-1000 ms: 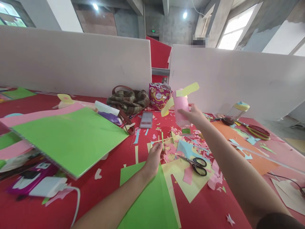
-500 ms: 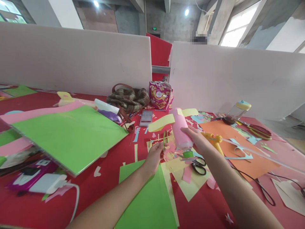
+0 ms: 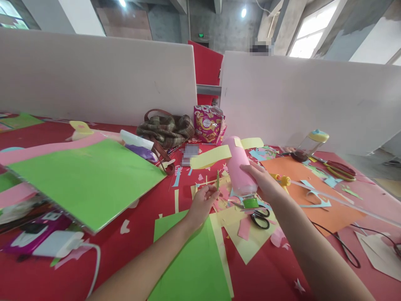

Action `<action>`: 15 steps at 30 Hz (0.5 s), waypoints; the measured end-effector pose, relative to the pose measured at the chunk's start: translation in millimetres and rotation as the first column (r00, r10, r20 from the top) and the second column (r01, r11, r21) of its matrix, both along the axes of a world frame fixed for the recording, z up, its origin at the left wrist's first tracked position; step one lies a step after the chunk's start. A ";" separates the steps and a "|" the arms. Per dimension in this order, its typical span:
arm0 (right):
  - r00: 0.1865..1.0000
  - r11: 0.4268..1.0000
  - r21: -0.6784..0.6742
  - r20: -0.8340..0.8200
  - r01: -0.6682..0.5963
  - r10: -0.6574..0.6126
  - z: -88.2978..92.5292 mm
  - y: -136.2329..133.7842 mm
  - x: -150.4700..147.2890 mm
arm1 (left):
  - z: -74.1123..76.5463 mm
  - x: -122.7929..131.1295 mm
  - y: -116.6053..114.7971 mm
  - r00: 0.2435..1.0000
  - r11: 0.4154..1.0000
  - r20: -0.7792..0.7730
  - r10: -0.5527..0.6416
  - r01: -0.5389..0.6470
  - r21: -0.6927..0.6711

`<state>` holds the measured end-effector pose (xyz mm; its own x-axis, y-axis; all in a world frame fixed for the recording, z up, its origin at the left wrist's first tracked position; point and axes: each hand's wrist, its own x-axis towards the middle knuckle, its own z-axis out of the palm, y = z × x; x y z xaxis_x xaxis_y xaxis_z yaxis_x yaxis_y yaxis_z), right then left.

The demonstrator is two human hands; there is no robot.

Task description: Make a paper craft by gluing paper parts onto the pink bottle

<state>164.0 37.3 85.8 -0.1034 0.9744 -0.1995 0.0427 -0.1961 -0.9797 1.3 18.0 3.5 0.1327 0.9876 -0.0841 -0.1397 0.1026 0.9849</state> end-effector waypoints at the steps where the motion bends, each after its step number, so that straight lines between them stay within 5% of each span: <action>1: 1.000 1.000 -0.008 -0.016 -0.003 0.003 1.0 -0.4 0.8 | 0.8 -1.7 1.3 0.999 0.999 -0.034 0.033 -0.032 0.026; 7: 0.996 0.998 -0.055 -0.088 -0.032 0.027 7.7 -6.2 2.3 | 6.0 -18.4 11.5 0.941 0.951 -0.283 0.185 -0.099 0.293; 15: 0.986 0.981 -0.146 -0.122 -0.129 0.111 10.5 -10.3 1.2 | 4.6 -24.7 17.5 0.965 0.913 -0.182 0.190 -0.106 0.393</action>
<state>165.2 27.0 96.4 -0.2483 0.9124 -0.3254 -0.0342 -0.3440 -0.9384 -23.4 35.5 8.1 0.0030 0.9575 0.2884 0.0920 -0.2874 0.9534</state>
